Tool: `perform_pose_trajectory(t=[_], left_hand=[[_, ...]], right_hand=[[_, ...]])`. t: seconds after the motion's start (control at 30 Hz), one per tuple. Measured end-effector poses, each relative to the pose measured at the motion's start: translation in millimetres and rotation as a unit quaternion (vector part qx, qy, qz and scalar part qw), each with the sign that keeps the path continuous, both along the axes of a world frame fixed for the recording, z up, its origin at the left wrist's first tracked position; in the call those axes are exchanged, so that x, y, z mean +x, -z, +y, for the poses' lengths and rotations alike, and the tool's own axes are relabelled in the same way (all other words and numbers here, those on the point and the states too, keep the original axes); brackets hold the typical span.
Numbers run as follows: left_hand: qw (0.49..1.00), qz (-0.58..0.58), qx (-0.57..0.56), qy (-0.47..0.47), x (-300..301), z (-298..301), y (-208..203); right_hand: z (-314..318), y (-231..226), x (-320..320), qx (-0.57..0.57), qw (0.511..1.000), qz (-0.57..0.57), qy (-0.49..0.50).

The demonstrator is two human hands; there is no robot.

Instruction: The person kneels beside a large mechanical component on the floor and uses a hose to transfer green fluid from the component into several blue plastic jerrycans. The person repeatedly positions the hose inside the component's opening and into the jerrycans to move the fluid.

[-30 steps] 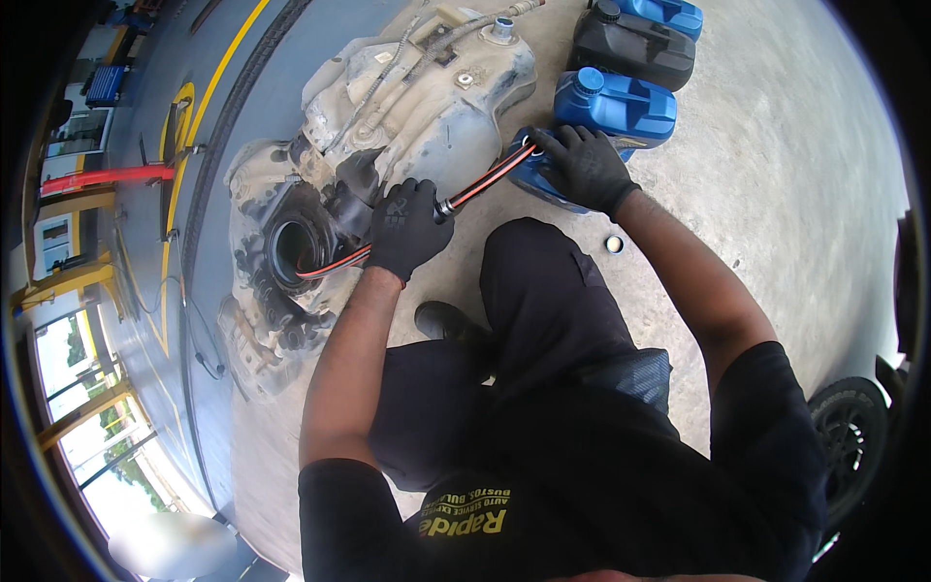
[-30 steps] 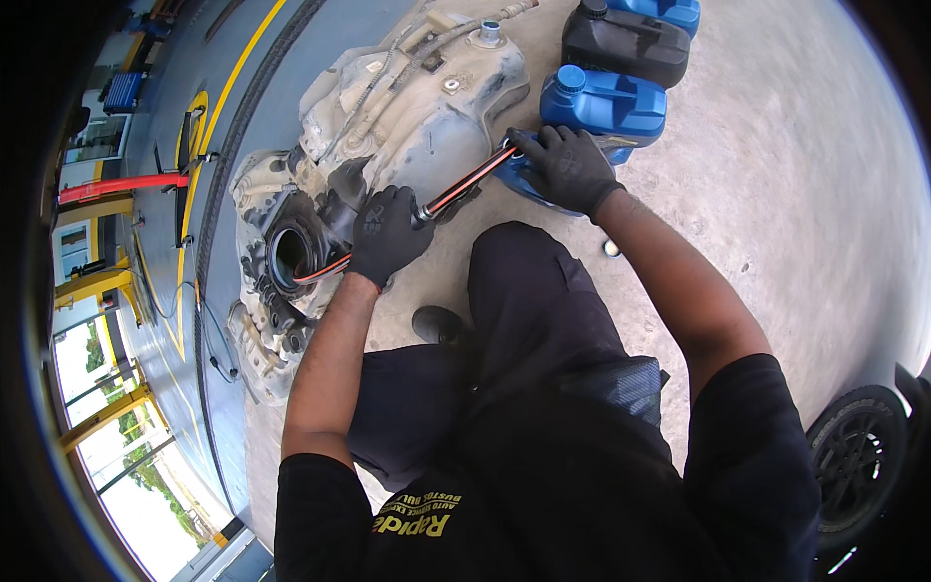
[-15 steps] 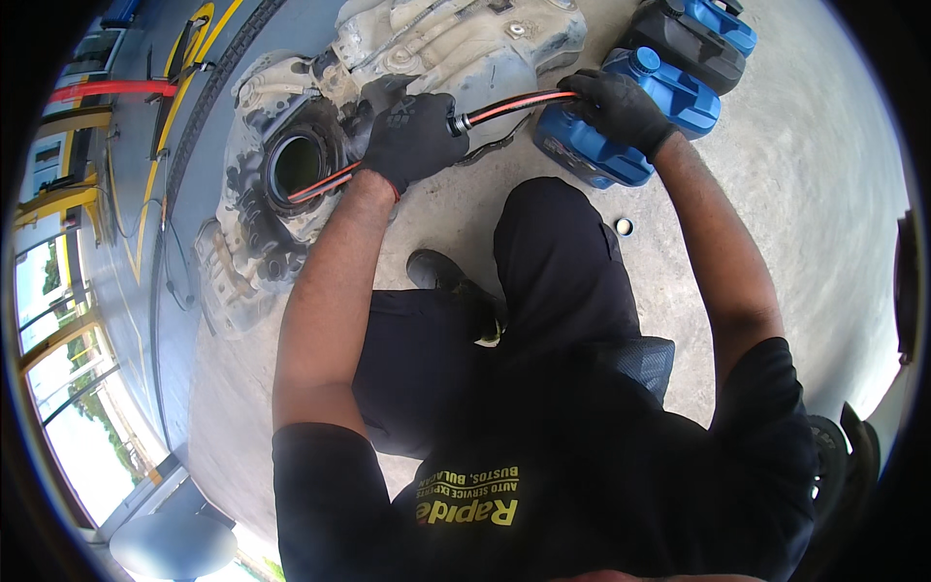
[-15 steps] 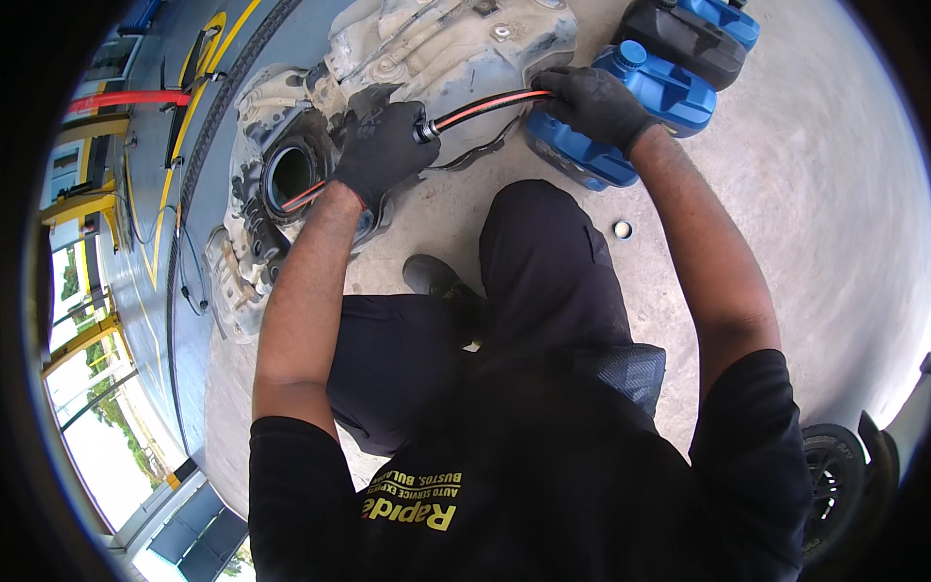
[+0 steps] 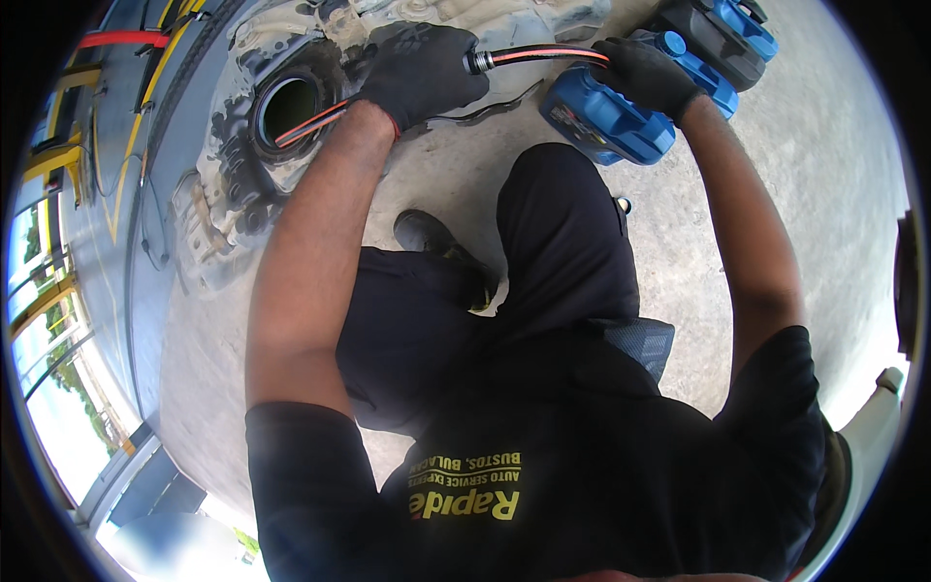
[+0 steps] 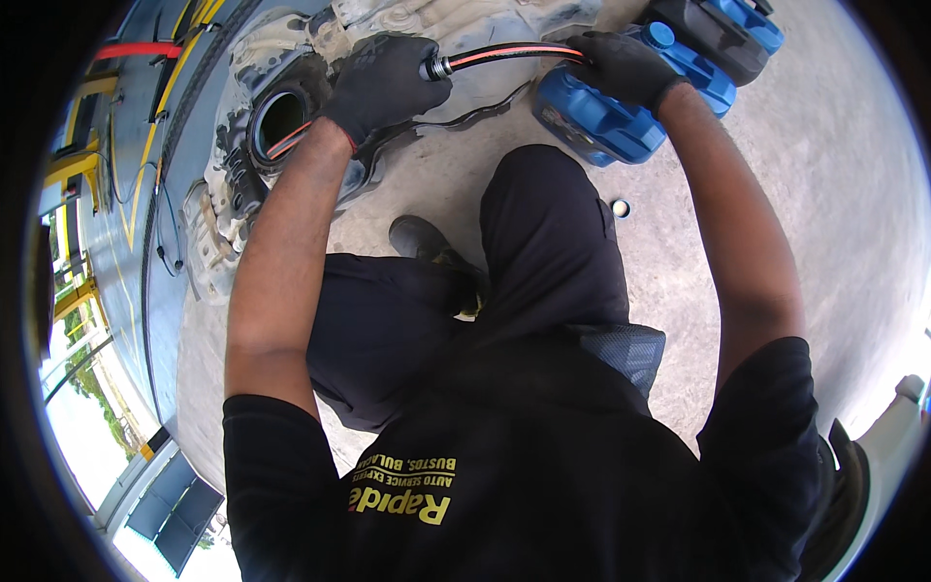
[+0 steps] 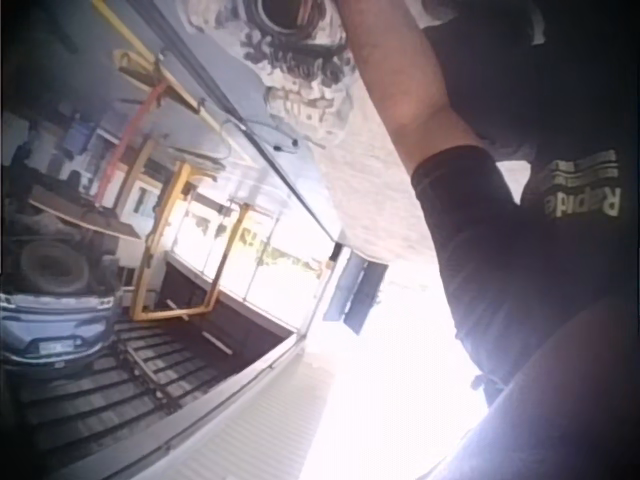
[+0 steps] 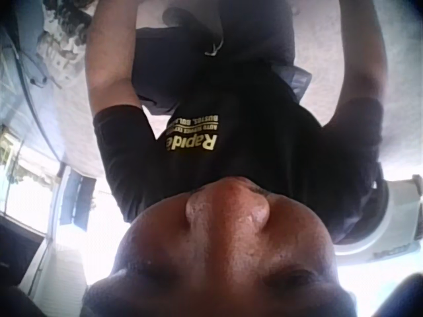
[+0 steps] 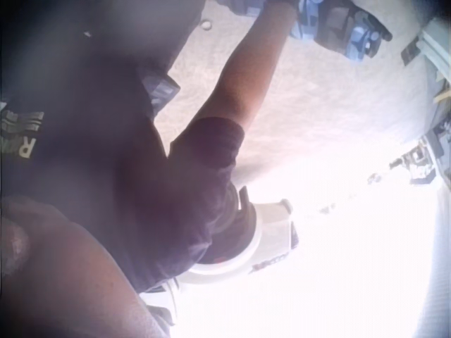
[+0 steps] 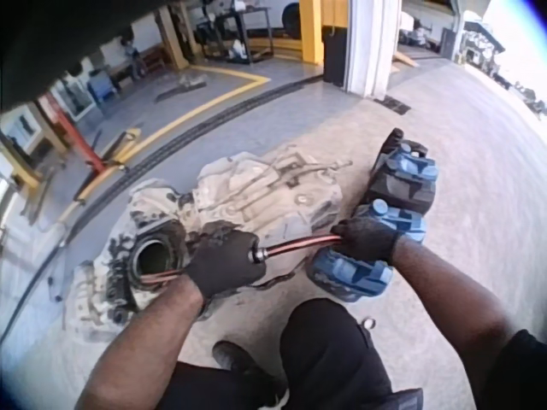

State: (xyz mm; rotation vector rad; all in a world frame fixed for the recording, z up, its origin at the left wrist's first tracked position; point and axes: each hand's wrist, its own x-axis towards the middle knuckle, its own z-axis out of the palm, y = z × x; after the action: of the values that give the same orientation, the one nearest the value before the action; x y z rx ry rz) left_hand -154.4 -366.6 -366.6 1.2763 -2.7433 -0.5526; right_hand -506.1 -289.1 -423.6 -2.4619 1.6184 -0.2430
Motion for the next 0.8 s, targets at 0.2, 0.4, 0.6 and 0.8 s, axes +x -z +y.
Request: perform_pose_trajectory(t=[0.2,0.4,0.6,0.8], left_hand=[[0.999,-0.045,0.022,0.015,14,-18,-1],[0.999,0.038,0.013,0.02,34,-30,24],[0.995,-0.005,-0.097,-0.005,9,-8,-5],[0.993,-0.086,-0.04,-0.069,11,4,22]], right_hand=[[-4,-10,6,-0.021,0.999,0.041,-0.005],[-11,-10,7,-0.018,1.0,0.019,-0.007],[-10,3,-4,-0.021,0.999,0.029,-0.015],[-14,-13,14,0.024,0.999,0.013,-0.034]])
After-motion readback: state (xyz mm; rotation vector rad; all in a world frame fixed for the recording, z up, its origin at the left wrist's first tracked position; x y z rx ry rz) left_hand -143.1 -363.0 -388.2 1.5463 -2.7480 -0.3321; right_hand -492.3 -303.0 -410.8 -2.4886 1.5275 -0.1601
